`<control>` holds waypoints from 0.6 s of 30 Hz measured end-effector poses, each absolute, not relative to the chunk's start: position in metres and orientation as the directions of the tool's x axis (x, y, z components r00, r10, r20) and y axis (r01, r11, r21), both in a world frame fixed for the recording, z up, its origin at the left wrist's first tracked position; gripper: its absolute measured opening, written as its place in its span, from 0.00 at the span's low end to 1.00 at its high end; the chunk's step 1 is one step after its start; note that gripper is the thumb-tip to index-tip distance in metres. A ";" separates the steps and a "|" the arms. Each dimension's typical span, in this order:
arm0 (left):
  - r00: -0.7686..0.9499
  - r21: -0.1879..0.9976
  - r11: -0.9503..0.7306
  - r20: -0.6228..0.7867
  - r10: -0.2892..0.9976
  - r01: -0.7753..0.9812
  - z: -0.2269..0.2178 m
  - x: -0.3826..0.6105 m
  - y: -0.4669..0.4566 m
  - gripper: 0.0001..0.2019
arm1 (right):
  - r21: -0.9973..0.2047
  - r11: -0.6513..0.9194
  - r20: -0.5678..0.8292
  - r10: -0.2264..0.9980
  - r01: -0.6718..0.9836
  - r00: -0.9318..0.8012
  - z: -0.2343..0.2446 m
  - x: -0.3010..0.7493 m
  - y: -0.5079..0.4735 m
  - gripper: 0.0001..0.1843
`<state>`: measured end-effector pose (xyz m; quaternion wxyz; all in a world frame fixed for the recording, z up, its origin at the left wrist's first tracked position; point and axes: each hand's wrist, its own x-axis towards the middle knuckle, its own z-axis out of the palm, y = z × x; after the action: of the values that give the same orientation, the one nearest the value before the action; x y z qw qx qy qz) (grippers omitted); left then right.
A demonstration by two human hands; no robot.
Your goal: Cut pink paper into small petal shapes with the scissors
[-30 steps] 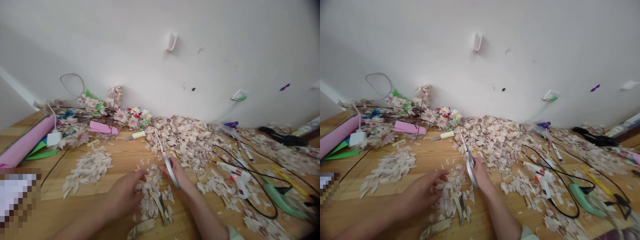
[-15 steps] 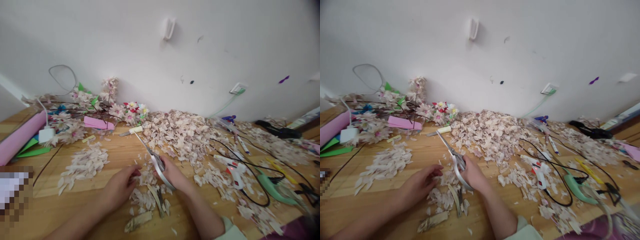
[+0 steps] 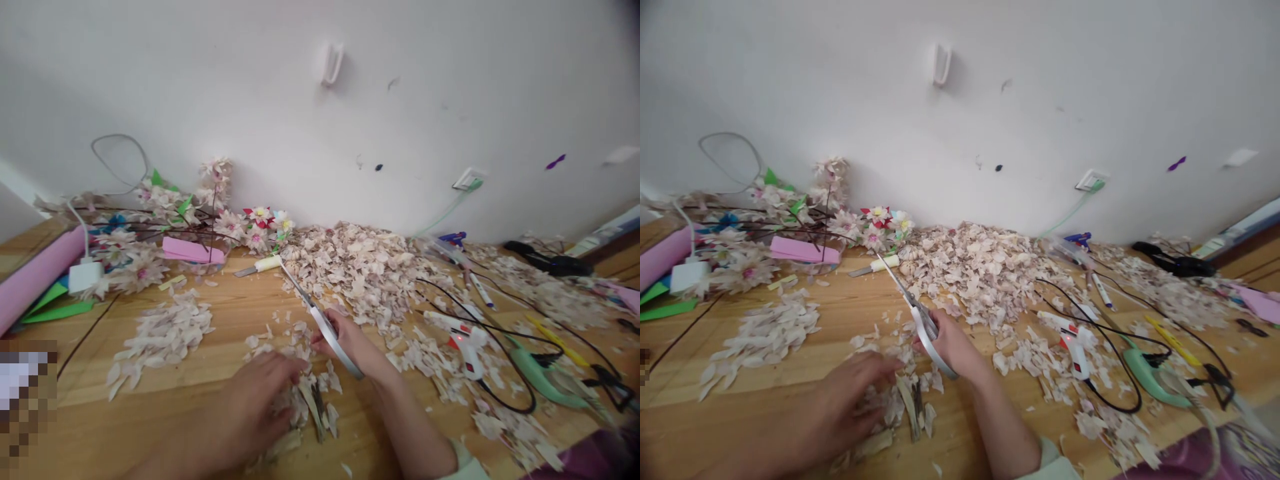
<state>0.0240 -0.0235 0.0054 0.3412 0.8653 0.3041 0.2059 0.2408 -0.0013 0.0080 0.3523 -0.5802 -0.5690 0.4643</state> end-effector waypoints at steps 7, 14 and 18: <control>0.699 0.738 -0.496 0.047 0.713 0.457 -0.002 0.038 -0.029 0.21 | -0.925 -0.109 -0.127 0.991 0.363 -0.028 0.007 0.238 -0.001 0.16; 0.405 0.932 0.361 -0.317 0.858 -0.033 0.006 0.033 -0.006 0.28 | -0.941 -0.121 -0.126 0.992 0.315 0.002 0.015 0.230 -0.003 0.20; 0.406 0.866 0.463 -0.361 0.839 -0.187 0.007 0.031 0.002 0.33 | -0.959 -0.110 -0.132 0.989 0.261 -0.067 0.022 0.219 -0.009 0.20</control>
<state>0.0307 0.0018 0.0067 0.7440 0.3864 0.4220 0.3450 0.2191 -0.0087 0.0217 0.3780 -0.5689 -0.5495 0.4811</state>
